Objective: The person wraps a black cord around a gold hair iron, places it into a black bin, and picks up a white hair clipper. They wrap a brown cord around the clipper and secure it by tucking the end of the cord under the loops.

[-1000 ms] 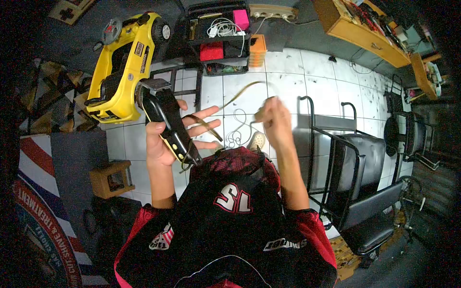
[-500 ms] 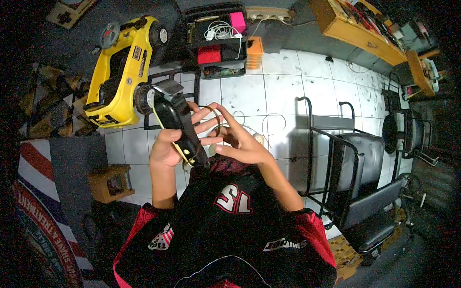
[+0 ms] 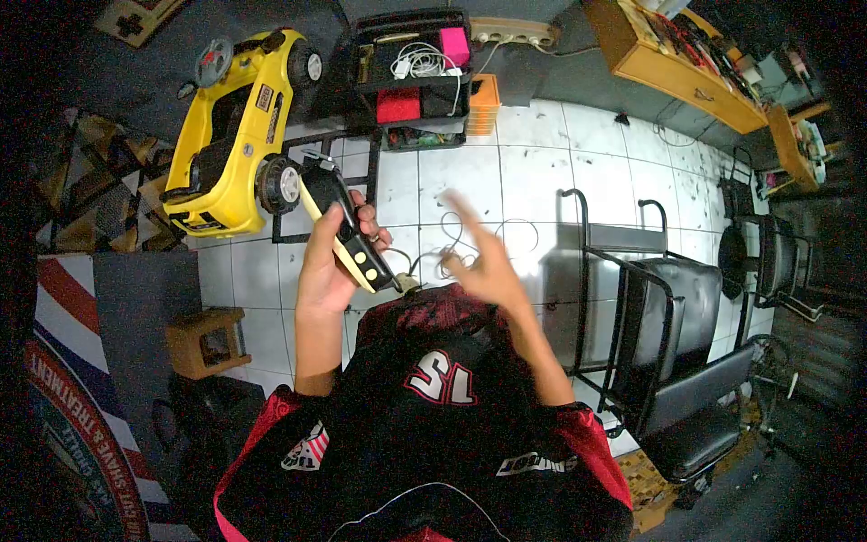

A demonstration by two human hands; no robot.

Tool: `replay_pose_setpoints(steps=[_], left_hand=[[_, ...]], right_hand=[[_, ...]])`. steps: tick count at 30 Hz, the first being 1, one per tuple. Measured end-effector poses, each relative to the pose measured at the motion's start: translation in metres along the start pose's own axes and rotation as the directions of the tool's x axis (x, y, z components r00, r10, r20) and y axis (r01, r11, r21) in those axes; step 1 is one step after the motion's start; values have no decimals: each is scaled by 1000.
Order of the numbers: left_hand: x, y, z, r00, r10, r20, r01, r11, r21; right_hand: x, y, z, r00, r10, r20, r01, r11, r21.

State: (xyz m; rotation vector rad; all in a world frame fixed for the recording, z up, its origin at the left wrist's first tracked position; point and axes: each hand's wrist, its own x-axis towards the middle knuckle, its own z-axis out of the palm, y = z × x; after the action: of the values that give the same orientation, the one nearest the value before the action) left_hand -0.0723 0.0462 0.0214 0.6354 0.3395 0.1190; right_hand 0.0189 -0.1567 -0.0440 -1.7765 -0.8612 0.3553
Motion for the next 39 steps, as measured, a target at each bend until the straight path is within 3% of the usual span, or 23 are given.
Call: replay_pose_setpoints(steps=[1,2,3,4,7,9,10,12,13,15,16,19,21,23,26,27,29,30,33,34,37,38,39], left_hand=[[1,-3,2,1000,30,-8,-30,999,-19],[2,-7,4,998,61,-16,-62,997,-36],[2,-10,6,995,94,-25,-95,994,-53],[2,-12,8,993,118,-28,-119,992,-37],[-1,-12,14,988,134,-72,-141,985,-99],[-3,-17,20,979,169,-114,-185,970,-154],[-3,-22,10,980,197,-42,-201,967,-158],[-3,-26,-2,946,324,3,-323,941,103],[-5,-26,-5,940,340,28,-339,924,179],[-11,-22,-4,943,329,56,-332,902,276],[-15,-20,1,948,312,62,-316,902,295],[-20,-24,-5,973,223,51,-221,859,461],[-19,-20,-17,979,84,188,-153,907,392],[-27,-19,-24,978,-48,203,10,983,183],[-29,-30,-60,961,-192,199,205,977,-48],[-28,-26,-61,941,-270,203,262,963,66],[-23,-21,-72,924,-228,307,18,827,562],[-26,-10,-49,928,-245,282,-14,730,683],[-17,-17,-25,953,-254,166,-100,253,962],[-15,-29,-35,963,-200,183,-113,316,942],[-16,-48,-45,975,18,220,-197,515,834],[-19,-48,-45,980,65,189,-187,639,746],[-16,-52,-45,974,149,168,-223,746,627]], right_hand=[[-1,-9,6,977,-21,214,-12,988,154],[-2,-16,20,966,-45,253,-90,863,497],[-2,-22,33,956,-83,281,-172,617,768],[-3,-26,36,944,-81,319,-220,567,794],[0,-28,42,956,-18,292,-183,742,645],[-3,-24,47,971,66,228,-204,721,662],[-9,-22,51,974,111,196,-216,708,672],[-13,-24,52,980,167,109,-196,698,689],[-10,-28,55,990,141,31,-112,615,781],[-5,-42,47,970,240,-48,-95,547,832],[-2,-36,41,983,183,-23,-79,531,844],[6,-44,30,963,263,-54,-79,470,879],[4,-36,28,964,260,-54,-89,507,857],[4,-33,26,950,300,-81,-118,589,799],[4,-42,25,913,387,-131,-217,731,647],[4,-43,27,908,400,-126,-252,761,597],[0,-44,32,895,430,-118,-325,811,486],[0,-52,32,918,382,-103,-311,858,410],[-1,-55,45,970,205,-134,-185,972,146],[1,-63,46,964,205,-172,-188,976,109],[9,-77,26,946,321,-37,-313,939,140],[11,-81,19,958,286,-23,-282,954,105],[13,-75,16,992,127,-15,-127,992,22]])
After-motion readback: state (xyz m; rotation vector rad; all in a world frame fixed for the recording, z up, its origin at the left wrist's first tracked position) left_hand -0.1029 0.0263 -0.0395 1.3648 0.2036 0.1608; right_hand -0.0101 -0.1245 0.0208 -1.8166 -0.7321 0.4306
